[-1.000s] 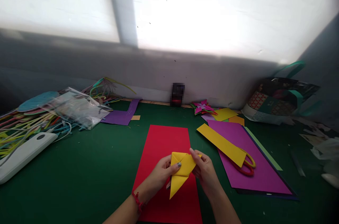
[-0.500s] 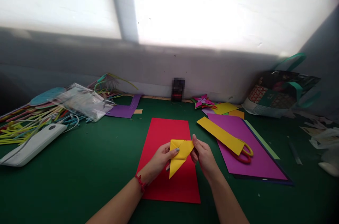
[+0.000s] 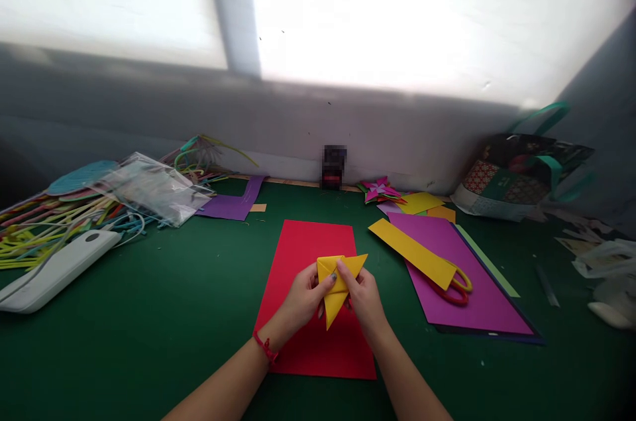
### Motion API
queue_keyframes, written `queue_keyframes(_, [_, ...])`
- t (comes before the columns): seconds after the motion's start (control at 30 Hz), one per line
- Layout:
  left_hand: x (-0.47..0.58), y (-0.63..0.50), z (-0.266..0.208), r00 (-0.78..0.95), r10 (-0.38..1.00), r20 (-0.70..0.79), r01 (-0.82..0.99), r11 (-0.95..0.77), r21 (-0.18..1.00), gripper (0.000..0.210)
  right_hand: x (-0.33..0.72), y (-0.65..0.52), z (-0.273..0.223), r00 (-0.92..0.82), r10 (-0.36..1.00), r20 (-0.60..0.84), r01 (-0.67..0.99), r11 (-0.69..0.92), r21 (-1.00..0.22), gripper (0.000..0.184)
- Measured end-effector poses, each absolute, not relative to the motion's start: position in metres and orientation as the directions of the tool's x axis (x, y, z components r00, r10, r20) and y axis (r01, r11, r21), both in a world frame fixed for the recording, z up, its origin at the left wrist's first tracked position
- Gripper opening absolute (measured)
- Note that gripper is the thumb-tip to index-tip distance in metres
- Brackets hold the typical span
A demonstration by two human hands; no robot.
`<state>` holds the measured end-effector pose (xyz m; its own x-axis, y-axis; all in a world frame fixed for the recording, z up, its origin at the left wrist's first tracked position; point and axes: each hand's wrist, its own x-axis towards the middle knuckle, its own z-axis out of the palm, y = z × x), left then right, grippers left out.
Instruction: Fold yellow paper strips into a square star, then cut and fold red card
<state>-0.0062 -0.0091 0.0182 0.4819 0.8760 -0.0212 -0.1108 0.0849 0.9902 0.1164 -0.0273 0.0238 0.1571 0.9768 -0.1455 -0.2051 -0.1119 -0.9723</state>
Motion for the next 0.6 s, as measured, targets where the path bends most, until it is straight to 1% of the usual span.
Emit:
queue_keyframes(0.17, [-0.003,-0.012,0.017,0.440,0.898,-0.015,-0.133,0.082,0.988,0.028,0.116,-0.030,0.026,0.105,0.988,-0.114,-0.303,-0.077,-0.950,0.031])
queue_keyframes(0.3, [-0.001,-0.011,0.012,0.423,0.906,-0.017,-0.134,0.082,0.988,0.029,0.115,-0.031,0.025,0.123,0.984,-0.129,-0.302,-0.086,-0.950,0.030])
queue_keyframes(0.37, [0.001,-0.011,0.010,0.420,0.907,-0.029,-0.137,0.095,0.986,0.029,0.115,-0.030,0.022,0.128,0.983,-0.136,-0.338,-0.085,-0.937,0.028])
queue_keyframes(0.47, [0.002,-0.012,0.008,0.426,0.903,-0.047,-0.136,0.115,0.984,0.029,0.115,-0.028,0.018,0.124,0.985,-0.124,-0.387,-0.067,-0.920,0.027])
queue_keyframes(0.6, [0.004,-0.013,0.008,0.411,0.910,-0.056,-0.142,0.124,0.982,0.028,0.116,-0.027,0.018,0.123,0.986,-0.108,-0.386,-0.053,-0.921,0.024])
